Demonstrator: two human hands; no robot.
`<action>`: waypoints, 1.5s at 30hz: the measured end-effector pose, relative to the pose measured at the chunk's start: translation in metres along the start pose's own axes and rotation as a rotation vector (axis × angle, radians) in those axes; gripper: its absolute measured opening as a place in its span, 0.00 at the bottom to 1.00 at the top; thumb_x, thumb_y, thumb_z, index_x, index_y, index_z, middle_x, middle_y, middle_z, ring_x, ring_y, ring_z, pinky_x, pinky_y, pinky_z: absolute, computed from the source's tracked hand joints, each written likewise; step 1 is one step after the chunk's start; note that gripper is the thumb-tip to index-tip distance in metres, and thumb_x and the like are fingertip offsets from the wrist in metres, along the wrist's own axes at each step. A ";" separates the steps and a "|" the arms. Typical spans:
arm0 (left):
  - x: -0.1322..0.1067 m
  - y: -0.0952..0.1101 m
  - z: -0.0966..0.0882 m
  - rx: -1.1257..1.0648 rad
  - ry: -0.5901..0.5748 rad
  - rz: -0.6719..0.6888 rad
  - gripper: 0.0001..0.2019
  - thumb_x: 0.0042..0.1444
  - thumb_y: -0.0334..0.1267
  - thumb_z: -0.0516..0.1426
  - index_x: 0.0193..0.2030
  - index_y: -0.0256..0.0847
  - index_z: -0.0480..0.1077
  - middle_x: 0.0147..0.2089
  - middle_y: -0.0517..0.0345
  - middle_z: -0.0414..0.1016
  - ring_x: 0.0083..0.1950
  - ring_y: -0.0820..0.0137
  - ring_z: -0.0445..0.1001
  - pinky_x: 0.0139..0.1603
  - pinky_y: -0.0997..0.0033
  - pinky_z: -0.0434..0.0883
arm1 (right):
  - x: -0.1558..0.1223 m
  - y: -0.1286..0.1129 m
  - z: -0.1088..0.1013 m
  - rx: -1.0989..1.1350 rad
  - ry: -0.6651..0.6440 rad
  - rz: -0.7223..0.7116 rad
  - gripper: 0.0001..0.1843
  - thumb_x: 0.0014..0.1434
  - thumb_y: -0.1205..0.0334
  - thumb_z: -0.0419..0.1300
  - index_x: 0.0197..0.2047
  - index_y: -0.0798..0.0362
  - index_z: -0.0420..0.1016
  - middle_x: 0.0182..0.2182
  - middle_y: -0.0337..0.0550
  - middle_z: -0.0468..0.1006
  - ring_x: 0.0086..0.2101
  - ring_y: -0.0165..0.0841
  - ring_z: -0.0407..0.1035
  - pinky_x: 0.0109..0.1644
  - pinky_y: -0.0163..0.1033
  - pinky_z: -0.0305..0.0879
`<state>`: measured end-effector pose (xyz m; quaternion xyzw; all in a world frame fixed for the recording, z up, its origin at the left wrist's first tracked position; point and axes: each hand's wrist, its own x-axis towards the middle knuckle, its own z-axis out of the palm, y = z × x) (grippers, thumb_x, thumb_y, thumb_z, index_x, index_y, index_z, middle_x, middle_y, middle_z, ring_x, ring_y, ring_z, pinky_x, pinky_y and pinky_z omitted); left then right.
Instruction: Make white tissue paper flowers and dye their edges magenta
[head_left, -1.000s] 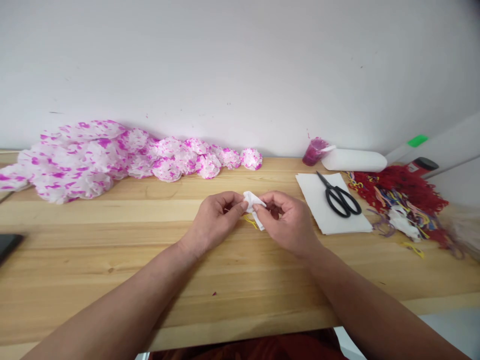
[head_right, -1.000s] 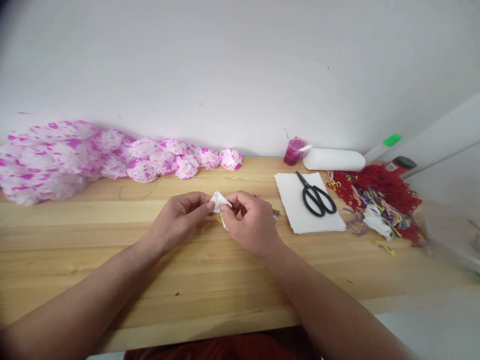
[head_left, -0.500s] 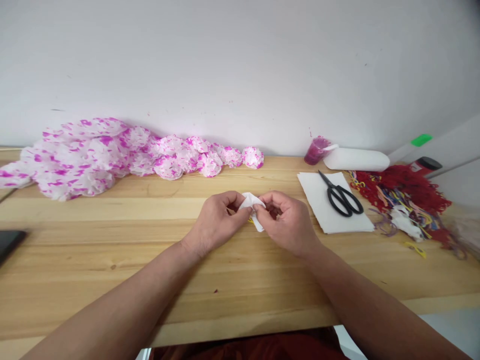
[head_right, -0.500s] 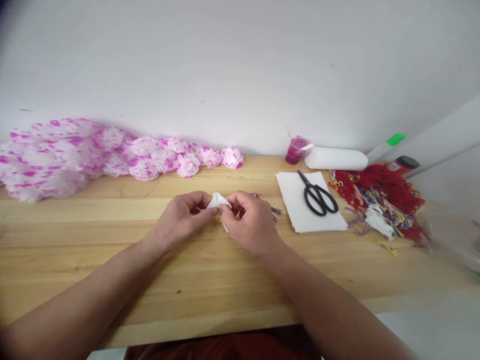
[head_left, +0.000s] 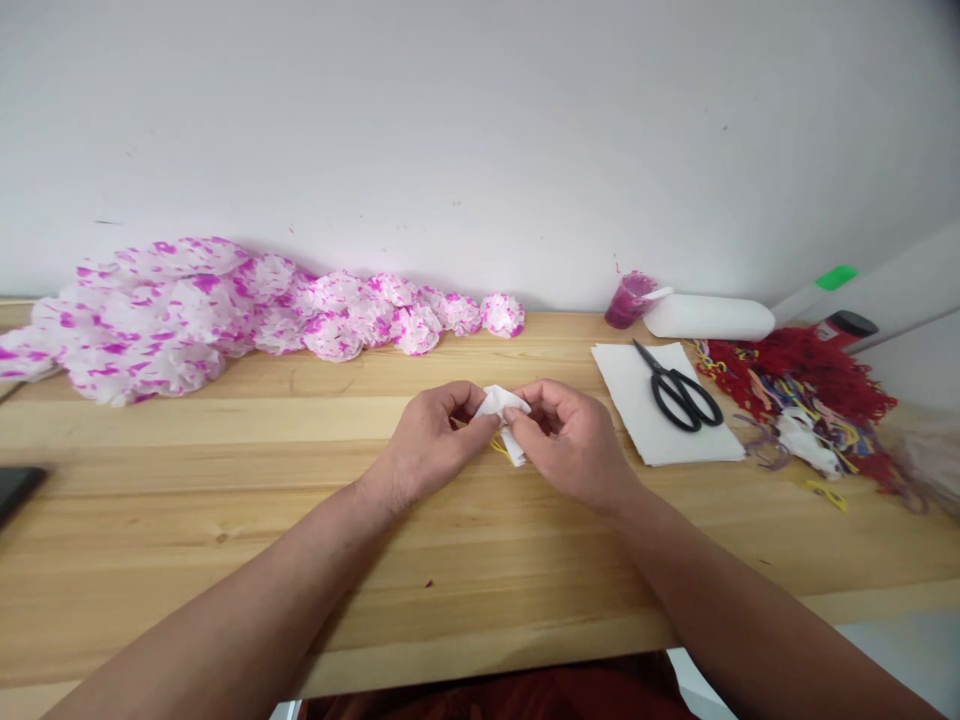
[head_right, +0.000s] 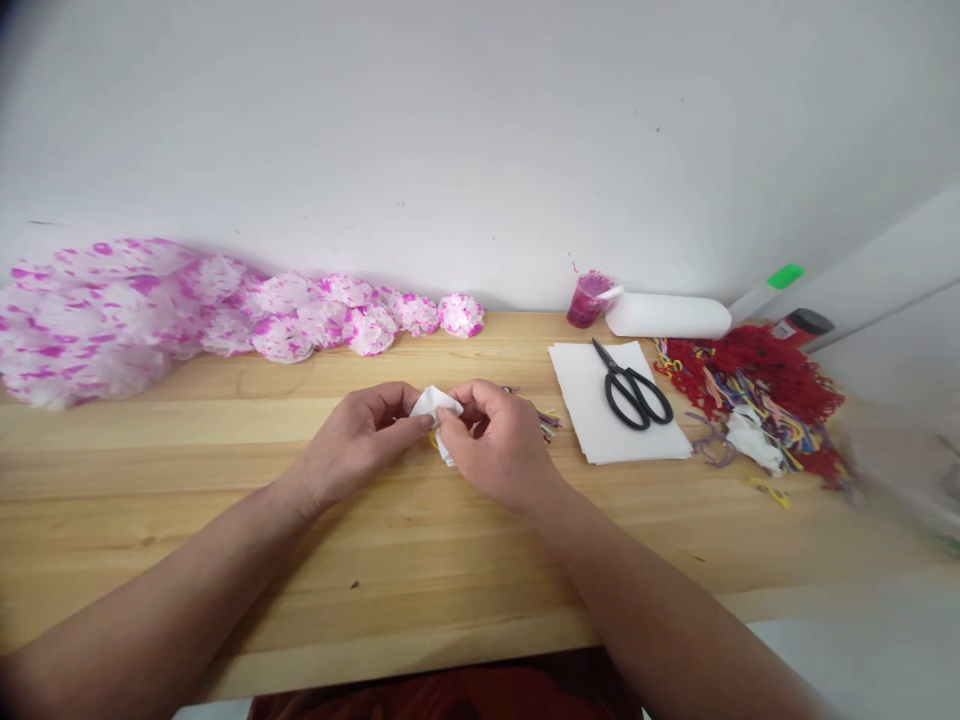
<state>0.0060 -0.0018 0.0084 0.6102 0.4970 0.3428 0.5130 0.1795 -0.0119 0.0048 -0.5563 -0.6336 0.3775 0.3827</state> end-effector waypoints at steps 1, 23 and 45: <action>0.000 0.000 0.000 -0.005 -0.001 -0.003 0.12 0.55 0.46 0.61 0.34 0.38 0.73 0.30 0.60 0.73 0.29 0.72 0.67 0.29 0.74 0.63 | 0.000 0.000 0.000 -0.006 0.001 -0.007 0.07 0.58 0.59 0.61 0.37 0.53 0.76 0.26 0.38 0.76 0.24 0.29 0.66 0.27 0.33 0.63; 0.002 -0.004 0.001 -0.044 0.067 0.013 0.11 0.57 0.44 0.58 0.31 0.38 0.74 0.28 0.61 0.72 0.30 0.72 0.67 0.32 0.73 0.63 | 0.001 0.004 0.001 0.009 0.010 -0.049 0.08 0.59 0.58 0.61 0.32 0.53 0.74 0.25 0.38 0.76 0.25 0.28 0.66 0.28 0.33 0.62; 0.001 0.002 0.003 -0.157 0.060 -0.038 0.10 0.51 0.44 0.63 0.29 0.38 0.75 0.24 0.63 0.71 0.24 0.75 0.63 0.26 0.74 0.60 | 0.004 0.006 0.002 0.116 -0.022 -0.006 0.09 0.59 0.56 0.61 0.31 0.52 0.72 0.25 0.38 0.76 0.24 0.29 0.68 0.27 0.33 0.63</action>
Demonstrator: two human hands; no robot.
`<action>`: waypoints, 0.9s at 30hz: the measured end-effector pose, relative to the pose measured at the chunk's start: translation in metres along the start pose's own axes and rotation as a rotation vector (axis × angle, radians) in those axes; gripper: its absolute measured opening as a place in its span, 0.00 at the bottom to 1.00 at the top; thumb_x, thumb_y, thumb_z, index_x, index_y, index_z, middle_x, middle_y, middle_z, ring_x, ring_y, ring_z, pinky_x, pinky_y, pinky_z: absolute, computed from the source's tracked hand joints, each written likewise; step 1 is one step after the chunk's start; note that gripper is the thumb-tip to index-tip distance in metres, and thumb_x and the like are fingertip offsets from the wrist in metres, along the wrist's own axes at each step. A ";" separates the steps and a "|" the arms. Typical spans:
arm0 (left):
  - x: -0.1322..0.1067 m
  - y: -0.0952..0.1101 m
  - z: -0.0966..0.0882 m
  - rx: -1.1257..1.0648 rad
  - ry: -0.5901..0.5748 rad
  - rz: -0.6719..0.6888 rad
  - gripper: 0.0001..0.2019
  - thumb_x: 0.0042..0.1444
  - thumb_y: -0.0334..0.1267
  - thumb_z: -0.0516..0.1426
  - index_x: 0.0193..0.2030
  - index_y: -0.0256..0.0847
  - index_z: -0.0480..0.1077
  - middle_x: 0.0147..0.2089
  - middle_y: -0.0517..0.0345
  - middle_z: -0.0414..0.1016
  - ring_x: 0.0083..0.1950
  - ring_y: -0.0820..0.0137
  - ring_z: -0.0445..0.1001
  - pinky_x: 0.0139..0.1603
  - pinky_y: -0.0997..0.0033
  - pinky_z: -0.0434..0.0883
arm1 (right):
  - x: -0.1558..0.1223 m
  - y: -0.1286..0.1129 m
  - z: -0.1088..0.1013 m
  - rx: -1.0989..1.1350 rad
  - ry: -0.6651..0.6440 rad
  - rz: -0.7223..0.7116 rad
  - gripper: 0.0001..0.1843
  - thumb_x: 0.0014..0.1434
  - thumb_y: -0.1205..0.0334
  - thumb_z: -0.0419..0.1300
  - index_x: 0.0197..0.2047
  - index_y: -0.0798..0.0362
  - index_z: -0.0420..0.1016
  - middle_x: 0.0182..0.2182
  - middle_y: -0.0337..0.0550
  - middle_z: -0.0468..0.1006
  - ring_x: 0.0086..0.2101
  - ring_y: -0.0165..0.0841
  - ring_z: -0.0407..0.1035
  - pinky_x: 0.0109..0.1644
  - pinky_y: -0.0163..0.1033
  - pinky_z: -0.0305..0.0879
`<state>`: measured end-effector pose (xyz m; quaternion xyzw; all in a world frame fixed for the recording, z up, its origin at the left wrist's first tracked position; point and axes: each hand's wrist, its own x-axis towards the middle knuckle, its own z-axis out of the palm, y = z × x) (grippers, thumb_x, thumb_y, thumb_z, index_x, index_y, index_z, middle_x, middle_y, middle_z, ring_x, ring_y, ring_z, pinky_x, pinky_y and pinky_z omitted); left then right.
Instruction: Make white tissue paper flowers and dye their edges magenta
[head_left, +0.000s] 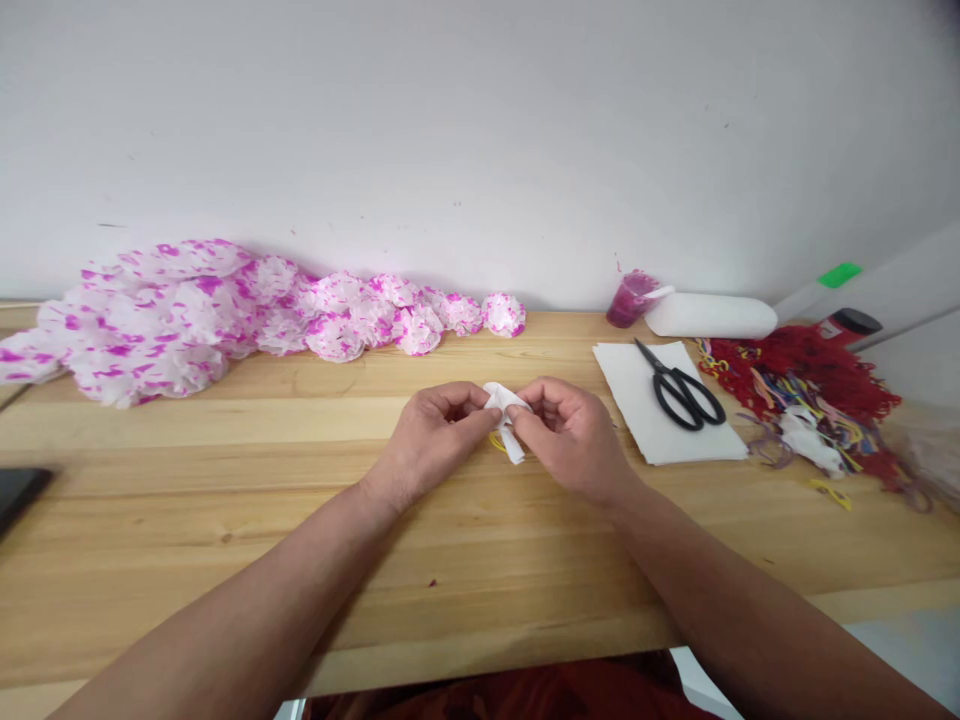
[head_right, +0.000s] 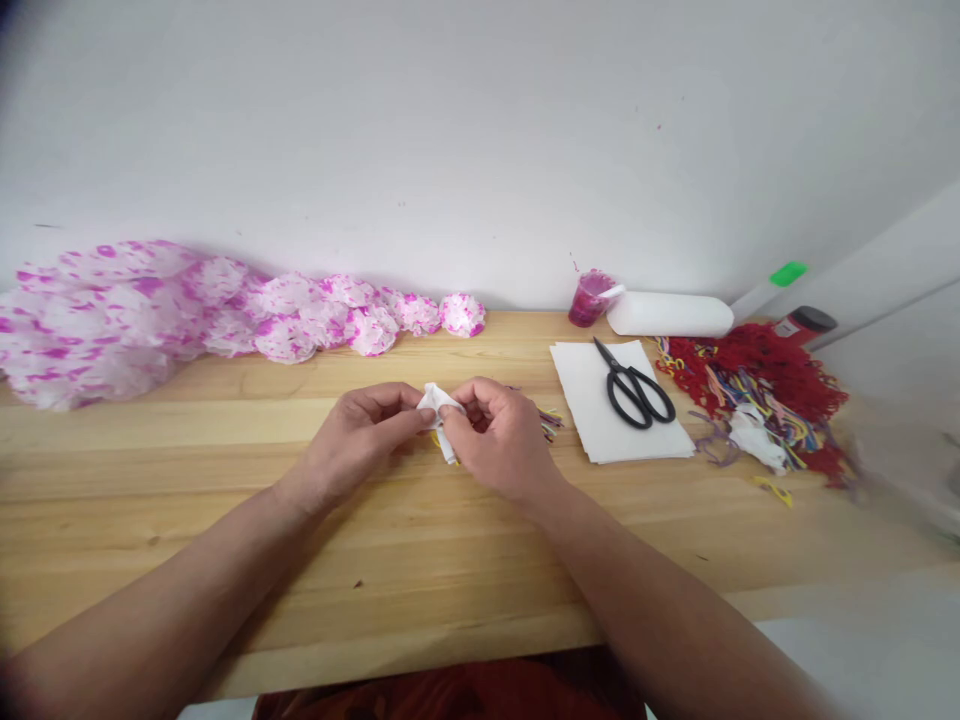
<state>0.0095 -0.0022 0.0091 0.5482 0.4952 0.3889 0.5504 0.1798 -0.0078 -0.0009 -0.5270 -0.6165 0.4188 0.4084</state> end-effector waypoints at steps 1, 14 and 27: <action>0.000 0.000 0.000 0.017 -0.003 0.012 0.10 0.52 0.44 0.63 0.29 0.38 0.75 0.25 0.62 0.72 0.25 0.75 0.64 0.26 0.74 0.61 | 0.000 -0.001 0.000 0.034 -0.009 0.010 0.09 0.59 0.56 0.62 0.31 0.52 0.72 0.25 0.38 0.76 0.25 0.29 0.68 0.27 0.33 0.64; -0.001 -0.003 0.000 0.109 0.007 0.057 0.12 0.55 0.46 0.62 0.33 0.38 0.77 0.29 0.60 0.75 0.29 0.73 0.67 0.30 0.74 0.62 | -0.002 -0.002 0.001 -0.087 0.069 -0.054 0.06 0.58 0.60 0.62 0.31 0.52 0.72 0.24 0.37 0.74 0.24 0.27 0.65 0.27 0.33 0.60; -0.001 -0.003 -0.001 0.093 -0.023 0.034 0.12 0.56 0.44 0.61 0.31 0.37 0.76 0.27 0.61 0.73 0.28 0.75 0.64 0.29 0.74 0.60 | 0.000 0.002 0.001 0.020 0.015 -0.001 0.08 0.59 0.57 0.62 0.33 0.52 0.71 0.27 0.39 0.76 0.27 0.30 0.69 0.30 0.35 0.65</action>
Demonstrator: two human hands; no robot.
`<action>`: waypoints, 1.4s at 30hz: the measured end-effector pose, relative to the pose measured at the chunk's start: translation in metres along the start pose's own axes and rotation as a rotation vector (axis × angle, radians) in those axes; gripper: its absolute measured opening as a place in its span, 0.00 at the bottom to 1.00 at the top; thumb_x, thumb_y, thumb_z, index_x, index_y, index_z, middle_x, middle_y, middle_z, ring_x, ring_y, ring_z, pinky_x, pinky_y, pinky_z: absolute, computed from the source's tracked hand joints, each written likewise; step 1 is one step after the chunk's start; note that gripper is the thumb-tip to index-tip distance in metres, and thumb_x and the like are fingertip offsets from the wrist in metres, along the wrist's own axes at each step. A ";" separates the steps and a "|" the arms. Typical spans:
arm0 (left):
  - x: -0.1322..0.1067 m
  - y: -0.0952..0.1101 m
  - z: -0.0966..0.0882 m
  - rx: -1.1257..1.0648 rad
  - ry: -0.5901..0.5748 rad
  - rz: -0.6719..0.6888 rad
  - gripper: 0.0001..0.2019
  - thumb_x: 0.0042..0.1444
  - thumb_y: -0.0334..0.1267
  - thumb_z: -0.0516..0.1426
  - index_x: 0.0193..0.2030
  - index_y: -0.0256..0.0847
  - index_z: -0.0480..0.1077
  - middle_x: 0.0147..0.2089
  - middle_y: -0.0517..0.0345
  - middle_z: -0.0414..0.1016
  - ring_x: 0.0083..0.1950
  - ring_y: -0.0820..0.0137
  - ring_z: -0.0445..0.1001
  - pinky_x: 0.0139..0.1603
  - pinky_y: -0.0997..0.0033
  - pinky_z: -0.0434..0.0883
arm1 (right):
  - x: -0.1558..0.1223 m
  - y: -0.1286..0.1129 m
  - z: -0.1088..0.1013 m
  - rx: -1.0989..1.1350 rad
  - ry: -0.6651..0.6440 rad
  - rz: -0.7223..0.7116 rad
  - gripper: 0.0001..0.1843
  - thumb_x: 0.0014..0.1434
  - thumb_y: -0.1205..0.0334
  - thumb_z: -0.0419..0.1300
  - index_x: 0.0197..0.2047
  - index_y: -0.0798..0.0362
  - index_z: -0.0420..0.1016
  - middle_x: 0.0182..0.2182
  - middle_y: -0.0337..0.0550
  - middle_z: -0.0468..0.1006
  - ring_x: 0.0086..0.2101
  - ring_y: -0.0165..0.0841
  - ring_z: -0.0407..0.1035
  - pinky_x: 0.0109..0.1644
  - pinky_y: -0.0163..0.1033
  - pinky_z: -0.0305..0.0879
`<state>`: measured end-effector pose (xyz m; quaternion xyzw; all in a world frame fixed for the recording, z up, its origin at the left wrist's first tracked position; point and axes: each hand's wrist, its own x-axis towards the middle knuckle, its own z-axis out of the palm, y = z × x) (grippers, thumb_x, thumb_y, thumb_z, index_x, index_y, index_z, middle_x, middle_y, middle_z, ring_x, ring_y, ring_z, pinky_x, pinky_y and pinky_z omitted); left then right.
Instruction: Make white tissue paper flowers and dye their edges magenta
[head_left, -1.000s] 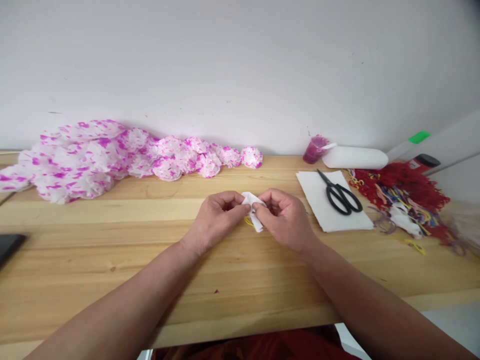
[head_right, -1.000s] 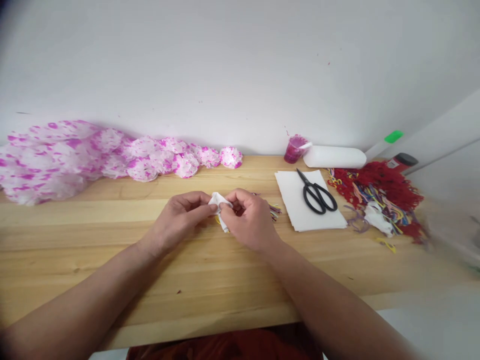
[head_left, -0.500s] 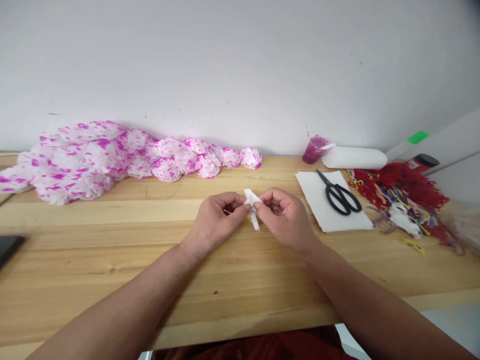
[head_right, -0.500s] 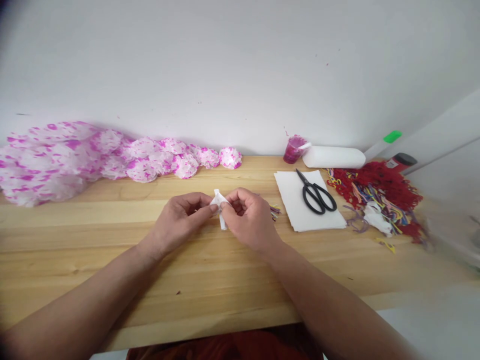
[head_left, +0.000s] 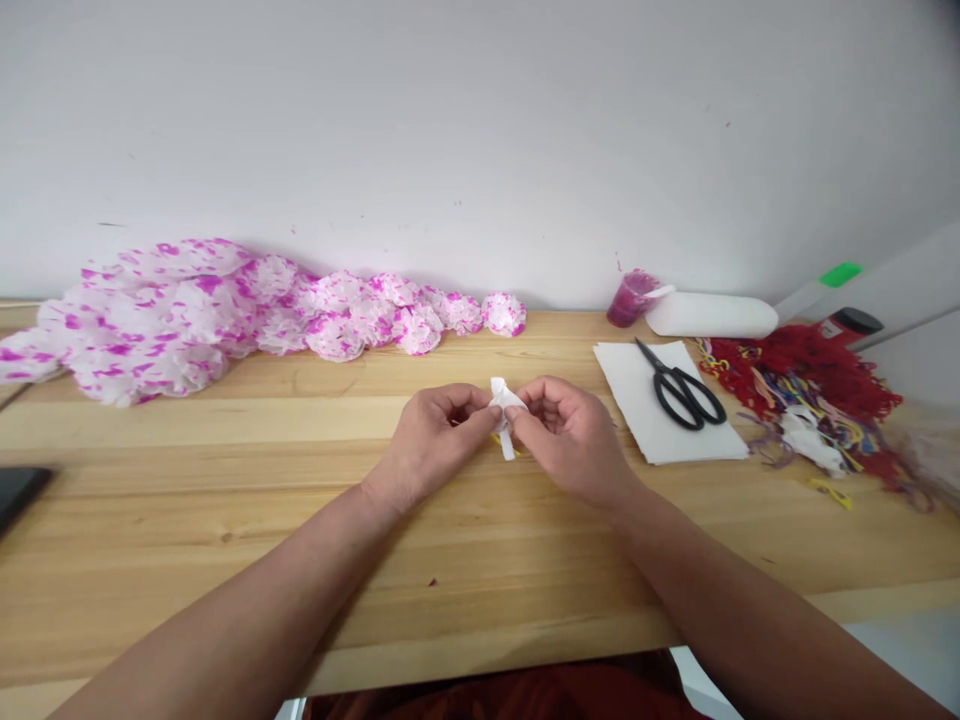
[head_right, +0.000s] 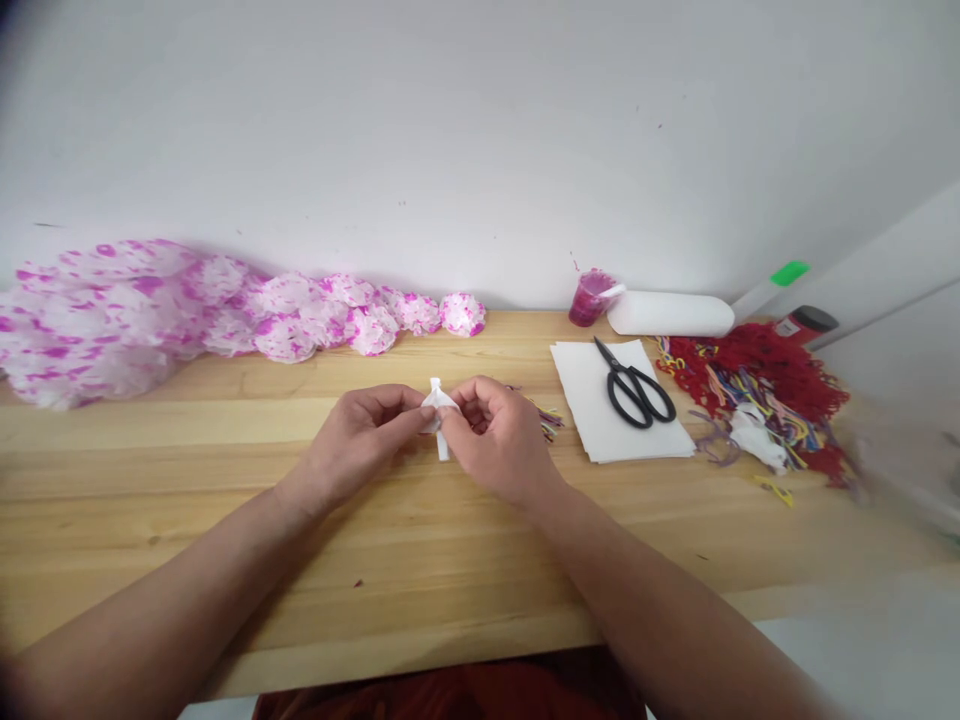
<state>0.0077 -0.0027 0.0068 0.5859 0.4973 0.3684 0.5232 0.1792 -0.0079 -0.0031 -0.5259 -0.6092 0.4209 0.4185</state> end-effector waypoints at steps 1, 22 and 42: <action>0.000 0.000 0.000 0.016 -0.004 0.012 0.12 0.57 0.44 0.61 0.32 0.37 0.77 0.28 0.61 0.73 0.29 0.75 0.64 0.29 0.74 0.60 | 0.000 0.001 0.000 0.006 0.001 0.006 0.08 0.58 0.57 0.63 0.32 0.52 0.71 0.27 0.39 0.76 0.27 0.31 0.70 0.30 0.35 0.66; 0.003 -0.008 -0.001 -0.032 -0.058 0.086 0.12 0.59 0.45 0.60 0.37 0.36 0.77 0.32 0.57 0.76 0.32 0.72 0.68 0.33 0.72 0.63 | 0.004 0.000 -0.003 0.172 -0.039 0.070 0.10 0.56 0.57 0.65 0.29 0.53 0.72 0.26 0.40 0.77 0.26 0.30 0.71 0.30 0.35 0.68; 0.003 -0.008 -0.001 0.021 -0.042 0.116 0.11 0.60 0.44 0.60 0.37 0.38 0.77 0.32 0.58 0.76 0.32 0.72 0.68 0.33 0.73 0.64 | 0.004 -0.001 -0.003 0.165 -0.038 0.072 0.07 0.53 0.61 0.65 0.29 0.53 0.72 0.26 0.39 0.77 0.26 0.30 0.71 0.30 0.35 0.67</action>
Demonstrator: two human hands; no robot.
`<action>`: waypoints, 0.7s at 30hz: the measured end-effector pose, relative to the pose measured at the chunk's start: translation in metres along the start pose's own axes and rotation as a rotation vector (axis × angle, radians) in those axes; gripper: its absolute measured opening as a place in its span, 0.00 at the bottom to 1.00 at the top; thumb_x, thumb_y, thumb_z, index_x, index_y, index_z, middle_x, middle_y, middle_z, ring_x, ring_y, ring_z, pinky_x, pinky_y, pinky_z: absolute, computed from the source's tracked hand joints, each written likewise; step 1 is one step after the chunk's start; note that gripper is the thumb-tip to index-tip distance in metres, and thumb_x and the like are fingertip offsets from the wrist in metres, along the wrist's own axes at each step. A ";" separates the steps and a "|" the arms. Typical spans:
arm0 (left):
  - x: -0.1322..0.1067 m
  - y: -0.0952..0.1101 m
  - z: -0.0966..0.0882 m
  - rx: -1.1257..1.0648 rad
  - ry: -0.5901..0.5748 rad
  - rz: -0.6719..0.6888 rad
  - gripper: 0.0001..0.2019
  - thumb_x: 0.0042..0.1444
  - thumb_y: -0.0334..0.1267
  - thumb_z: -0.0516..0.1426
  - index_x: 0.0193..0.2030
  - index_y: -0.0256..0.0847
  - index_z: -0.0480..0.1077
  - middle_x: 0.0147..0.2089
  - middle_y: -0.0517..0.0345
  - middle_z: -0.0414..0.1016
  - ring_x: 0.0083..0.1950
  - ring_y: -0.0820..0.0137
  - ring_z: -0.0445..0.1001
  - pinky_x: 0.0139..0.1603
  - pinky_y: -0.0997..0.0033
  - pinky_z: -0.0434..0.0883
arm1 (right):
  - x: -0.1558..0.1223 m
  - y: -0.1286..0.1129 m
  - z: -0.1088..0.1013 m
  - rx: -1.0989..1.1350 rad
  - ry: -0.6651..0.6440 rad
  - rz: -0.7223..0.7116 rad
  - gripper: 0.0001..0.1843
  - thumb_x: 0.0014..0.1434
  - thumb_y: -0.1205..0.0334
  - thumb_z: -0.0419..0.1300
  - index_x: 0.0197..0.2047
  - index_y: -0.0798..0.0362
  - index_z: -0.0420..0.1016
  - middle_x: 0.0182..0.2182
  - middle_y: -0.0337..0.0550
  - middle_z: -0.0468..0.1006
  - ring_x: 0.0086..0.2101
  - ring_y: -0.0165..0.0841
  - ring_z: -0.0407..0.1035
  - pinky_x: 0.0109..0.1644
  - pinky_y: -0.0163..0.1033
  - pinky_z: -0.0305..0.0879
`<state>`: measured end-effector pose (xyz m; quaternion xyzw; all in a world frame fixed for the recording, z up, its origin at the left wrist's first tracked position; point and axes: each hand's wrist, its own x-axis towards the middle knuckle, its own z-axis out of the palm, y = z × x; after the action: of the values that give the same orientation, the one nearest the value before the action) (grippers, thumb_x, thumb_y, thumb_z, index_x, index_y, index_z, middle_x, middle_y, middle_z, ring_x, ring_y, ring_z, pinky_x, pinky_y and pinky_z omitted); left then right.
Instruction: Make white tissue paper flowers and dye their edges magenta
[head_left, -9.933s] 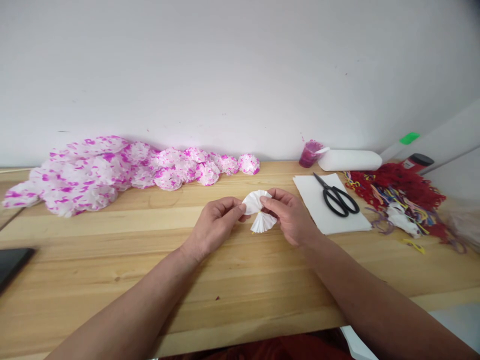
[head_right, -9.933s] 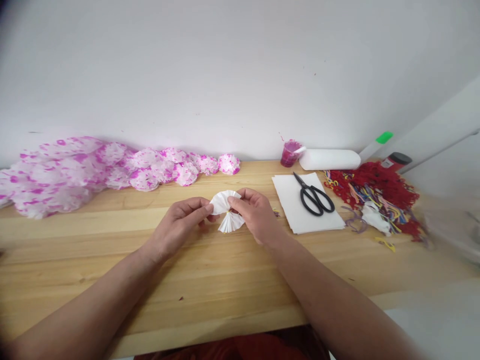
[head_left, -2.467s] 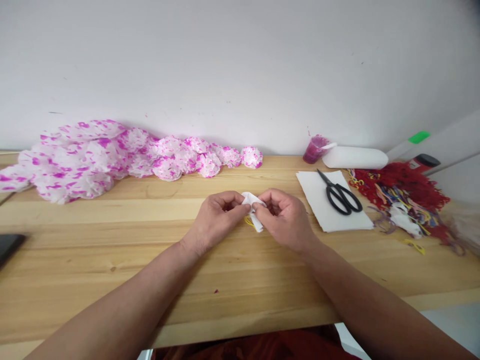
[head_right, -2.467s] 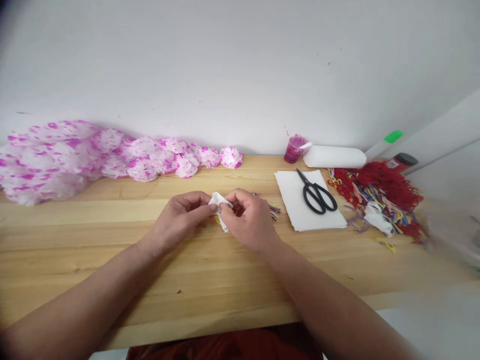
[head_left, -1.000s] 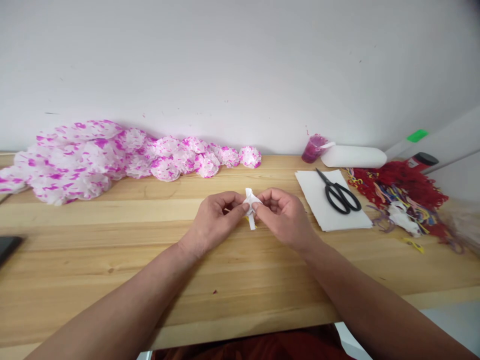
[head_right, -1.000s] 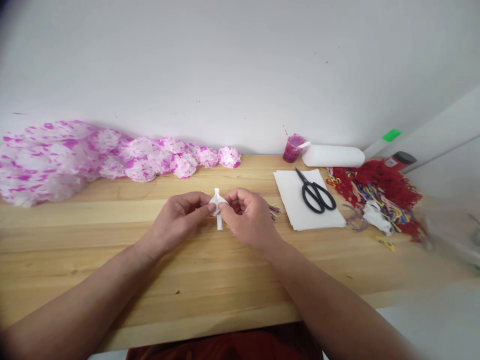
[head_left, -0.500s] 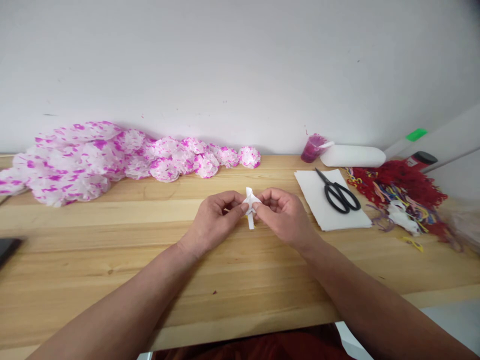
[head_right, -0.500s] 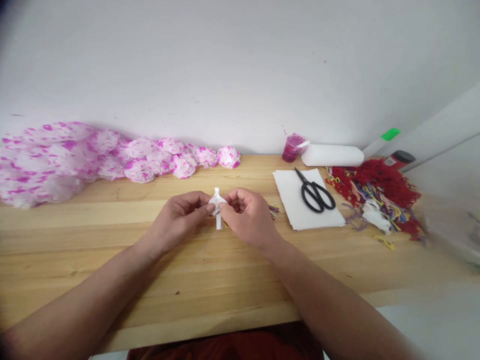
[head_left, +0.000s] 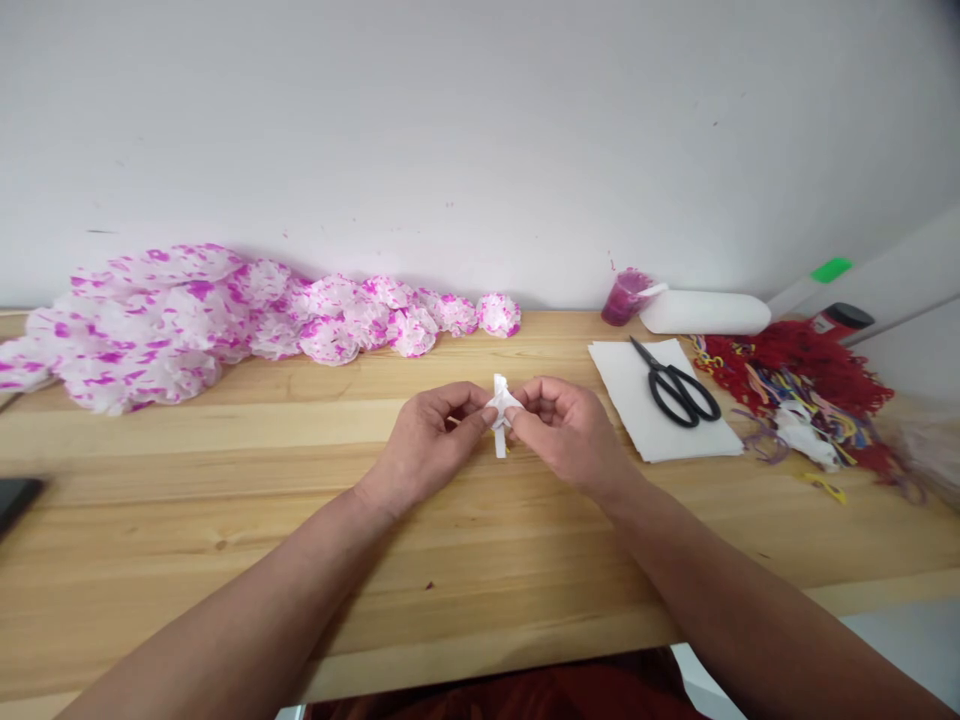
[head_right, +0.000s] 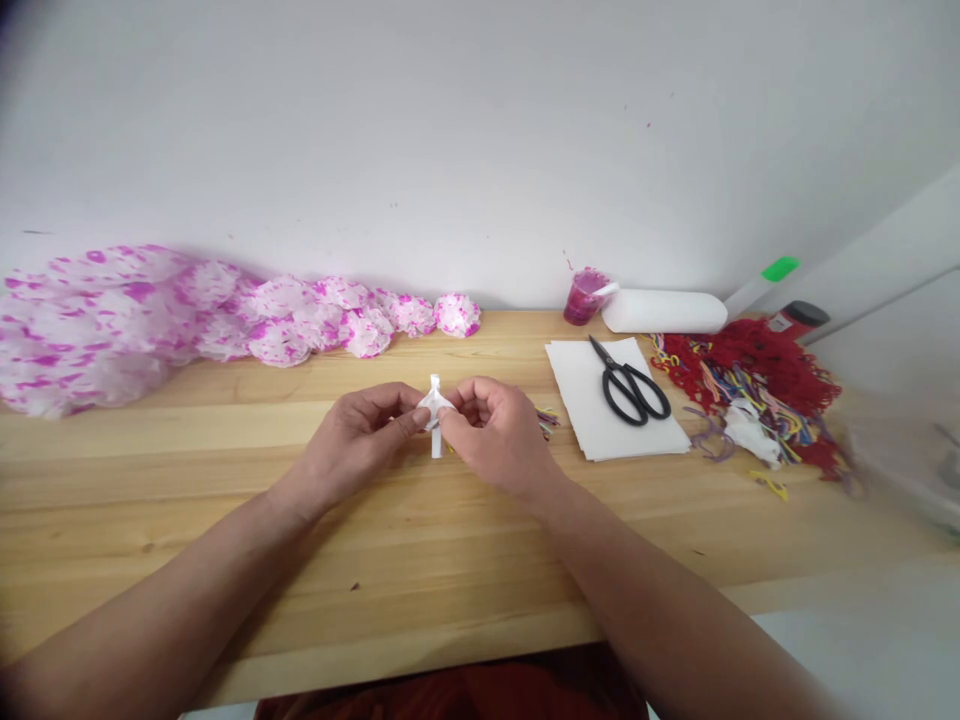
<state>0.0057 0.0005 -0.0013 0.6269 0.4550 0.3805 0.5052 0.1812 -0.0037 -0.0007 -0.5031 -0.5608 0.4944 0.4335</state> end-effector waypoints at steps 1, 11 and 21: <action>-0.001 0.001 0.000 0.009 0.001 -0.006 0.11 0.59 0.45 0.60 0.37 0.38 0.77 0.32 0.58 0.76 0.32 0.72 0.68 0.33 0.73 0.64 | 0.000 0.000 0.000 -0.001 -0.001 0.001 0.07 0.53 0.61 0.65 0.29 0.53 0.72 0.26 0.39 0.77 0.26 0.30 0.71 0.30 0.35 0.68; -0.002 0.007 0.000 -0.007 0.031 -0.098 0.12 0.55 0.46 0.63 0.34 0.37 0.75 0.29 0.60 0.74 0.28 0.74 0.66 0.28 0.74 0.62 | -0.002 -0.004 0.001 -0.059 0.011 0.015 0.06 0.52 0.61 0.65 0.30 0.52 0.73 0.27 0.40 0.79 0.27 0.31 0.71 0.31 0.35 0.69; -0.002 0.008 0.000 -0.085 0.004 -0.122 0.13 0.55 0.46 0.63 0.35 0.36 0.75 0.31 0.57 0.76 0.29 0.73 0.68 0.28 0.74 0.63 | -0.001 -0.007 0.000 0.029 -0.030 0.049 0.09 0.53 0.58 0.66 0.30 0.54 0.73 0.25 0.38 0.77 0.25 0.27 0.70 0.28 0.32 0.64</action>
<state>0.0064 -0.0018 0.0061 0.5751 0.4767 0.3690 0.5530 0.1800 -0.0050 0.0058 -0.5029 -0.5476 0.5203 0.4202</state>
